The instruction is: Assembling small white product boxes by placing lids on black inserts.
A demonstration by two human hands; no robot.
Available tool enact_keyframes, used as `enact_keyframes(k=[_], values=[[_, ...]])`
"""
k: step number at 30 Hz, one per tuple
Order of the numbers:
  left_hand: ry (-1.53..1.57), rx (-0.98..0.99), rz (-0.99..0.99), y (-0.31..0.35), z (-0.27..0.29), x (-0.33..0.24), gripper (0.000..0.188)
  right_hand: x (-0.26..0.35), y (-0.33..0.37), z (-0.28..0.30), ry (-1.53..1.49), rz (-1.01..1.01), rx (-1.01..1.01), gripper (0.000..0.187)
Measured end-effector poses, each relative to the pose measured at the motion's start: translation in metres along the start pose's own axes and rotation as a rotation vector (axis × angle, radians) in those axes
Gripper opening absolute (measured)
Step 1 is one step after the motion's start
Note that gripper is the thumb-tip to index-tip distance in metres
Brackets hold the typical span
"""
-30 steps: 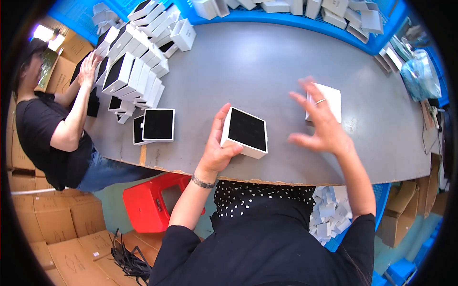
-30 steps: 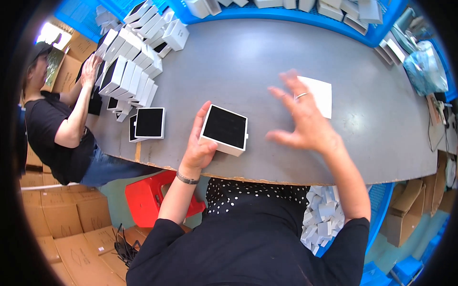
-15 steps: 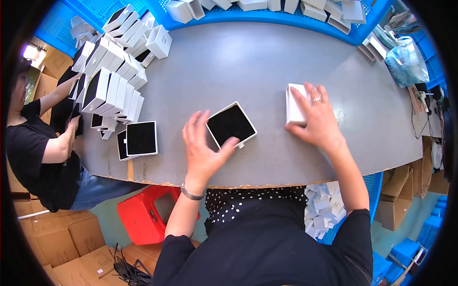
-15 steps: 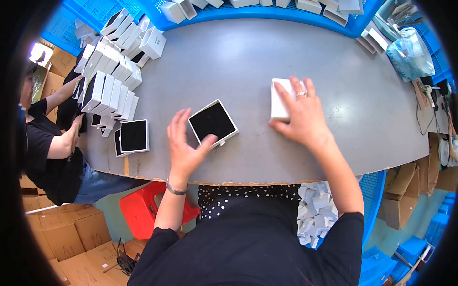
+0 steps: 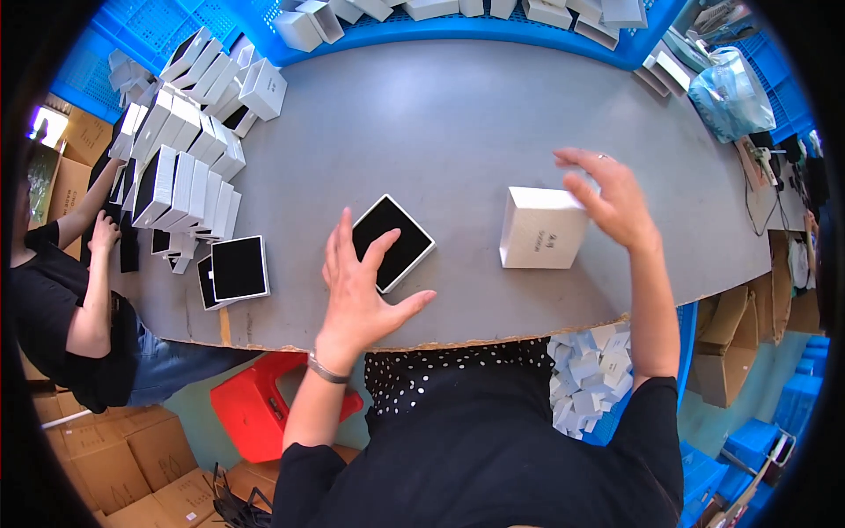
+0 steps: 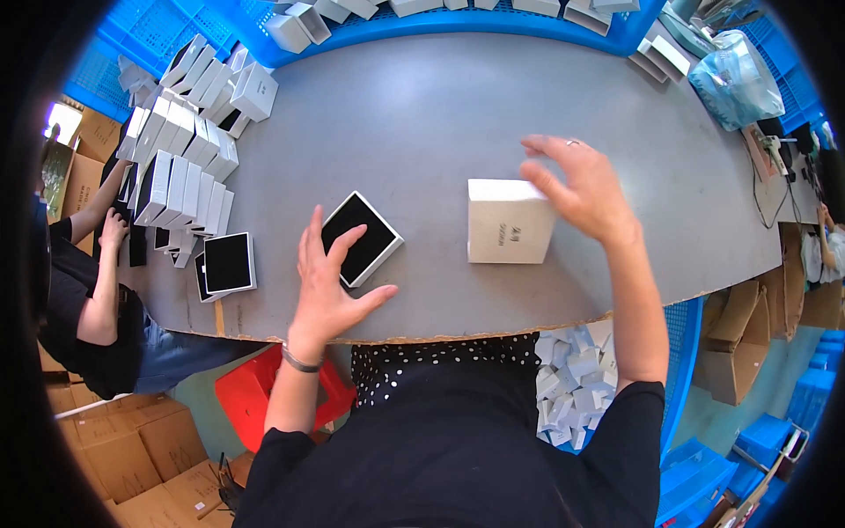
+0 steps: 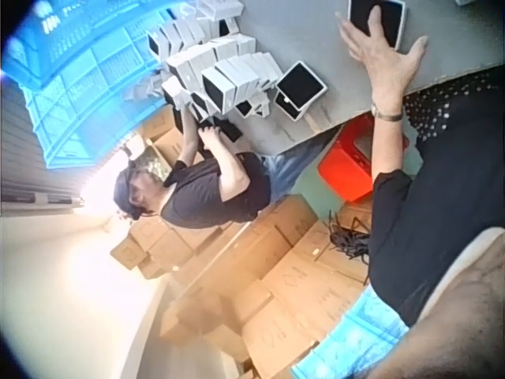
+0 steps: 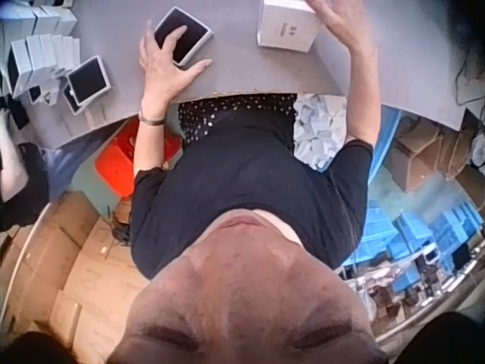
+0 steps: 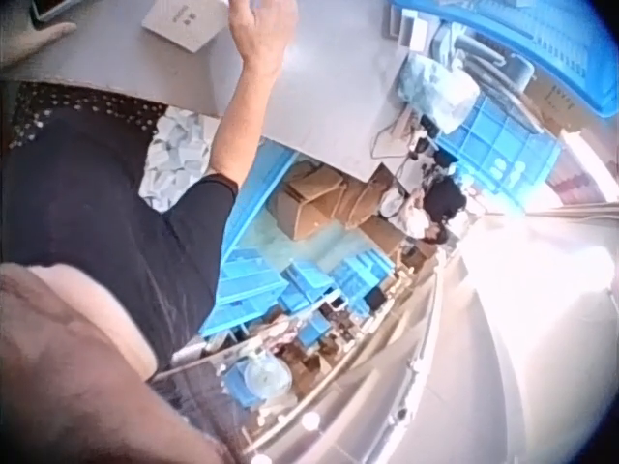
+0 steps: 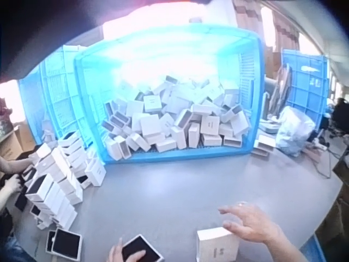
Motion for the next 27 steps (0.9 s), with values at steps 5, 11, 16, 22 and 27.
enact_keyframes(k=[5, 11, 16, 22, 27], values=[[-0.012, -0.183, -0.040, -0.004, -0.018, 0.015, 0.070, 0.040, 0.026, -0.058, 0.407, 0.245, 0.052, 0.082], [0.169, -0.065, -0.253, -0.020, -0.024, -0.002, 0.076, 0.045, 0.027, -0.091, 0.052, 0.366, 0.021, 0.088], [0.187, 0.039, -0.270, -0.012, -0.023, -0.002, 0.076, 0.040, 0.035, -0.096, -0.045, 0.435, 0.155, 0.088], [0.255, 0.183, -0.369, -0.013, -0.021, -0.008, 0.070, 0.040, 0.037, -0.098, -0.070, 0.403, 0.093, 0.084], [0.529, 0.080, -0.216, -0.009, -0.024, 0.003, 0.097, 0.059, 0.027, -0.115, -0.034, 0.464, 0.142, 0.084]])
Point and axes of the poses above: each hand's wrist, its own y-axis away from the middle knuckle, its own z-axis out of the back of the hand, x = y × z, the point moved 4 cm from there along -y, towards the middle knuckle, and after that the axes turned 6 degrees about -y, right-handed, at the moved point
